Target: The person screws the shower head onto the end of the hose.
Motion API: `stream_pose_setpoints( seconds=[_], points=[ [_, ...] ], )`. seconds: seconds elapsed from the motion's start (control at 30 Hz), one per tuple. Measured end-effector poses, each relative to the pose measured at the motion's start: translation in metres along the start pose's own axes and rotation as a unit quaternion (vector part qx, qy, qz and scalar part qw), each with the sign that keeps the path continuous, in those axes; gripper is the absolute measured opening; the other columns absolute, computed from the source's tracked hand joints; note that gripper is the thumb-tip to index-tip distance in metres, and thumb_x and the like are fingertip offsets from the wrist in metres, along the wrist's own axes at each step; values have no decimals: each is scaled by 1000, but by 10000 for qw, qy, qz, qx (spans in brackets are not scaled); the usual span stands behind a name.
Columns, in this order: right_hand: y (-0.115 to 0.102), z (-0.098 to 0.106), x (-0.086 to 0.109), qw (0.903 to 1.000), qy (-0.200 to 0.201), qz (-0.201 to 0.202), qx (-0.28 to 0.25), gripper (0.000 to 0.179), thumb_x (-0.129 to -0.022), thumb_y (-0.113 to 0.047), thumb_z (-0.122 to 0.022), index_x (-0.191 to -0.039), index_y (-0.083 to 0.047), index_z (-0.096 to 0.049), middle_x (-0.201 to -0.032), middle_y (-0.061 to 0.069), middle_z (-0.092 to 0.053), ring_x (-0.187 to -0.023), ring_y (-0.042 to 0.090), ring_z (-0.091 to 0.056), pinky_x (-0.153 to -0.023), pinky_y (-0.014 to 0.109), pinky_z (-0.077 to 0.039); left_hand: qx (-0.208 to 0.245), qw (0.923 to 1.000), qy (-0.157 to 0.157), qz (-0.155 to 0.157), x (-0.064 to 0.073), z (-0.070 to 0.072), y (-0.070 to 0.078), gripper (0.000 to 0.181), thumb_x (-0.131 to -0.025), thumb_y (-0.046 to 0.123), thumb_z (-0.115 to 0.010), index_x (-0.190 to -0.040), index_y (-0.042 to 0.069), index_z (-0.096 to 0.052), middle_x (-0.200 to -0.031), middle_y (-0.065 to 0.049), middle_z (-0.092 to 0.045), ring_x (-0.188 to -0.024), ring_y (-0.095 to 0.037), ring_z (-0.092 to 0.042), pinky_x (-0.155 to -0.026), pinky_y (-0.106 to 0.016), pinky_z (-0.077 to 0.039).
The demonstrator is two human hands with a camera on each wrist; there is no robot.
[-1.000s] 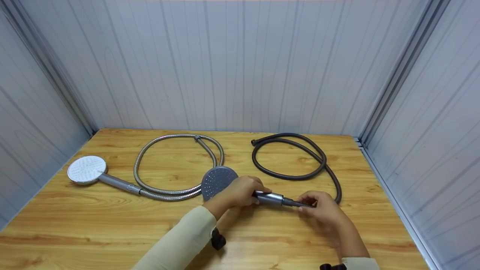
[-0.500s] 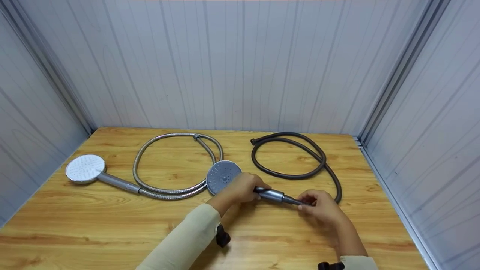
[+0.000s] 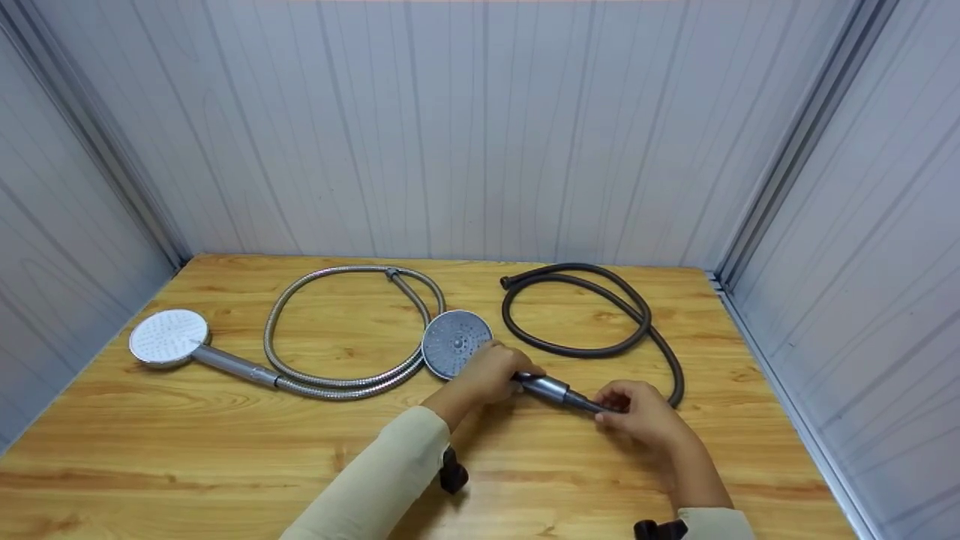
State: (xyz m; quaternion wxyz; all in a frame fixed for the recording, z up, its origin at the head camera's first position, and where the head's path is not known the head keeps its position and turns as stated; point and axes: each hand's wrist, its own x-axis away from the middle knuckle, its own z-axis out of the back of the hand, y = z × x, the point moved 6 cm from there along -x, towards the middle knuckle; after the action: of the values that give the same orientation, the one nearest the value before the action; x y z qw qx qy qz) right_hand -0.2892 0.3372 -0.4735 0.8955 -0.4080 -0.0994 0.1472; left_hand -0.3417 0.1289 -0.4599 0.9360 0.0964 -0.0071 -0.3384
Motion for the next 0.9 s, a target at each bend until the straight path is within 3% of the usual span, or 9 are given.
stream_pose_setpoints(
  seconds=[0.2,0.57,0.7,0.9],
  points=[
    [-2,-1,-1,10000,-46,13,35,25,-89,-22,-72,-106,-4,-69,-94,7,-65,-82,18,-57,-70,27,-47,-129,9999,-5,94,-1,0,-1,51,-78,11,-78,-121,39,-68,-110,21,-68,-110,-4,-60,-114,-42,-24],
    [-8,-4,-1,9988,43,-166,464,15,-88,-16,-73,-100,-7,-69,-91,3,-64,-84,20,-57,-71,29,-47,-308,9994,-77,152,-3,-3,-1,52,-80,11,-75,-122,40,-67,-113,19,-68,-110,-3,-60,-114,-42,-22],
    [-9,-5,0,9970,183,-263,701,11,-87,-12,-73,-97,-9,-69,-90,1,-64,-84,19,-57,-71,30,-47,-326,9993,188,40,0,0,1,46,-81,11,-74,-119,36,-70,-110,17,-69,-108,-5,-60,-112,-40,-27],
    [-12,-4,1,9939,403,-302,981,16,-86,-13,-75,-100,-9,-68,-91,1,-64,-83,18,-56,-72,33,-46,-485,9958,764,-96,5,8,2,38,-79,12,-76,-112,31,-75,-103,10,-65,-99,-10,-56,-91,-25,-42]
  ],
)
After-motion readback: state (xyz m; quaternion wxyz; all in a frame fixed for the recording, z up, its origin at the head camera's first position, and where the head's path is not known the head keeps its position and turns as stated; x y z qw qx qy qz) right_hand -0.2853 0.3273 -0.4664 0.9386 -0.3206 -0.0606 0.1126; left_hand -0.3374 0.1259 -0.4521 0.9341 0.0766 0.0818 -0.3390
